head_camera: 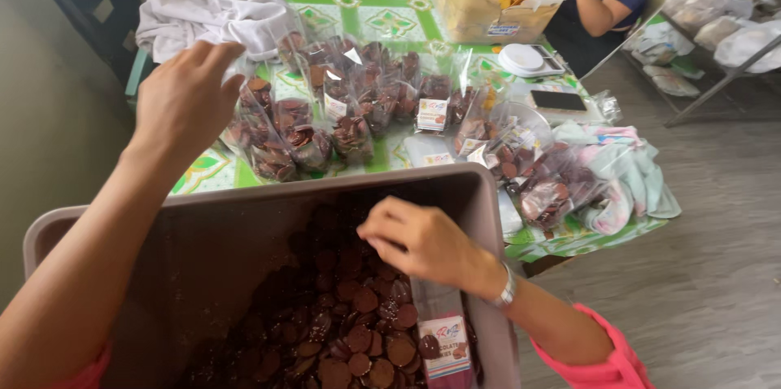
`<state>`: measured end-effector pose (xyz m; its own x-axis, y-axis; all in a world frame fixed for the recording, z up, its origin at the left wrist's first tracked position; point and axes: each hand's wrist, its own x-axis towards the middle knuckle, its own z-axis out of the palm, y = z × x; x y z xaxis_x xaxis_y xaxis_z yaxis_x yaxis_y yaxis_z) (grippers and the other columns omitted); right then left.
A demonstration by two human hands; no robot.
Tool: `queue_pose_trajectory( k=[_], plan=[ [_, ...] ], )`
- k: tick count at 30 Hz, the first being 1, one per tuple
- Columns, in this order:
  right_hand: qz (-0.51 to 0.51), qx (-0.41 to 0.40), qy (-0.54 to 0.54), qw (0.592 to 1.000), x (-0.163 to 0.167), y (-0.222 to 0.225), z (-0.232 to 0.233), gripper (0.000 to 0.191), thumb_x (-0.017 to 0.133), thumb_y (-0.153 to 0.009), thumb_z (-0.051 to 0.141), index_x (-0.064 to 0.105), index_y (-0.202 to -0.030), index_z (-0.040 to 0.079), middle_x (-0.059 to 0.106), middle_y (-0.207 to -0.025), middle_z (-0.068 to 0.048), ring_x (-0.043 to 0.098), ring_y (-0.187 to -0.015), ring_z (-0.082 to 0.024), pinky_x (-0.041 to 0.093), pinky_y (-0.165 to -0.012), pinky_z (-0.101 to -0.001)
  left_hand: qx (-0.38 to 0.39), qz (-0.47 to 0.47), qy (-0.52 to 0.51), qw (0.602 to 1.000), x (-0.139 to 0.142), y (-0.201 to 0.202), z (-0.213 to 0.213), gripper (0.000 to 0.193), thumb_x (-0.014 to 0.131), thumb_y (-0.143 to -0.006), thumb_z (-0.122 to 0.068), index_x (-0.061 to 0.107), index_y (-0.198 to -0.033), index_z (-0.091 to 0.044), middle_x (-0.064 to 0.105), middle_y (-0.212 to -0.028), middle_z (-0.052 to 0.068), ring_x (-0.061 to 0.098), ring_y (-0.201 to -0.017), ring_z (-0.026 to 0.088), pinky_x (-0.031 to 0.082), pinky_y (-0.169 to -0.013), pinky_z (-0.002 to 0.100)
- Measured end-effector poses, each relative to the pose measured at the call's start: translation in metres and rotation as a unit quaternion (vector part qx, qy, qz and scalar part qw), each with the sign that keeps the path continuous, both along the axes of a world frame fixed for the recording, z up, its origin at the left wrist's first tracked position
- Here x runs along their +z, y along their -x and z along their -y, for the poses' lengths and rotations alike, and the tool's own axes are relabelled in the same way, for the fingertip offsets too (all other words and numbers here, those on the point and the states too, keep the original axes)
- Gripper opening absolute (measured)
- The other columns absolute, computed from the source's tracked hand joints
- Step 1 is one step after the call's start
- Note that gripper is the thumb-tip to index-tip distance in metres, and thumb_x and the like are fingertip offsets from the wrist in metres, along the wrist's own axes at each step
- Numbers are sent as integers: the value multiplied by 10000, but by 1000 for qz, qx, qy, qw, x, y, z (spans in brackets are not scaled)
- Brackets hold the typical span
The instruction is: The person scoops chocolate cookies from a large bin into clear plastic bags. They seal the bags and place them on a table alongside other packaged cookies. The person also handles a small label and places it on the table.
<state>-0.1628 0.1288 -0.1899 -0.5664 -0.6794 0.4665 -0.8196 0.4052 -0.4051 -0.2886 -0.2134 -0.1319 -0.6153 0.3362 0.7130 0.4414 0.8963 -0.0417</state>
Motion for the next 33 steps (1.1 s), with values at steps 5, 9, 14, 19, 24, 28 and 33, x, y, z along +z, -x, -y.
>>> queue_pose_trajectory(
  k=[5, 9, 14, 19, 24, 28, 33],
  plan=[
    [0, -157, -171, 973, -55, -19, -44, 348, 751, -843, 206, 673, -1161, 88, 655, -1086, -116, 663, -967, -316, 557, -827, -428, -29, 106, -37, 993, 24, -149, -4, 201, 721, -964, -261, 723, -1072, -91, 736, -955, 92, 705, -775, 254, 562, -690, 391],
    [62, -211, -307, 926, -92, -23, -58, 674, 807, -775, 326, 560, -1335, 43, 606, -1115, -145, 580, -1077, -352, 509, -903, -473, -43, 176, -95, 979, -7, -239, 0, 210, 729, -831, -225, 754, -1000, -104, 754, -907, 75, 726, -783, 244, 578, -687, 376],
    [101, -213, -266, 935, -88, -22, -62, 533, 818, -750, 279, 624, -1202, 71, 646, -1008, -125, 642, -981, -347, 547, -818, -464, 94, 309, -244, 914, -72, -296, 23, 233, 771, -858, -255, 776, -1046, -117, 780, -921, 38, 760, -784, 153, 610, -660, 311],
    [178, -174, -158, 956, -36, -40, -59, 165, 759, -843, 142, 712, -974, 54, 711, -894, -90, 749, -871, -259, 579, -735, -391, 123, 280, -326, 894, -109, -315, 32, 198, 728, -908, -195, 778, -1071, -95, 781, -977, 61, 761, -849, 151, 606, -717, 309],
    [239, -134, 25, 961, 17, -70, -48, 151, 725, -874, 30, 745, -1023, 45, 761, -939, -73, 788, -861, -161, 611, -741, -283, -72, 335, -318, 884, -114, -295, -32, 279, 773, -841, -231, 760, -1094, -114, 771, -1061, 69, 721, -987, 208, 600, -835, 342],
    [200, -108, 130, 965, 33, -88, -36, 211, 701, -891, 25, 769, -1088, 55, 804, -1001, -63, 790, -922, -150, 638, -836, -281, -224, 282, -287, 888, -111, -277, -95, 664, 787, -771, -204, 547, -1372, -57, 655, -1272, 190, 615, -1151, 359, 514, -928, 436],
    [92, -109, 193, 971, 13, -82, -24, 233, 668, -976, 70, 741, -1194, 36, 675, -1353, -139, 682, -1223, -213, 558, -1025, -299, -105, 373, -339, 857, -118, -253, -113, 419, 708, -906, -182, 605, -1312, -176, 783, -1093, 78, 793, -941, 219, 636, -772, 342]
  ],
)
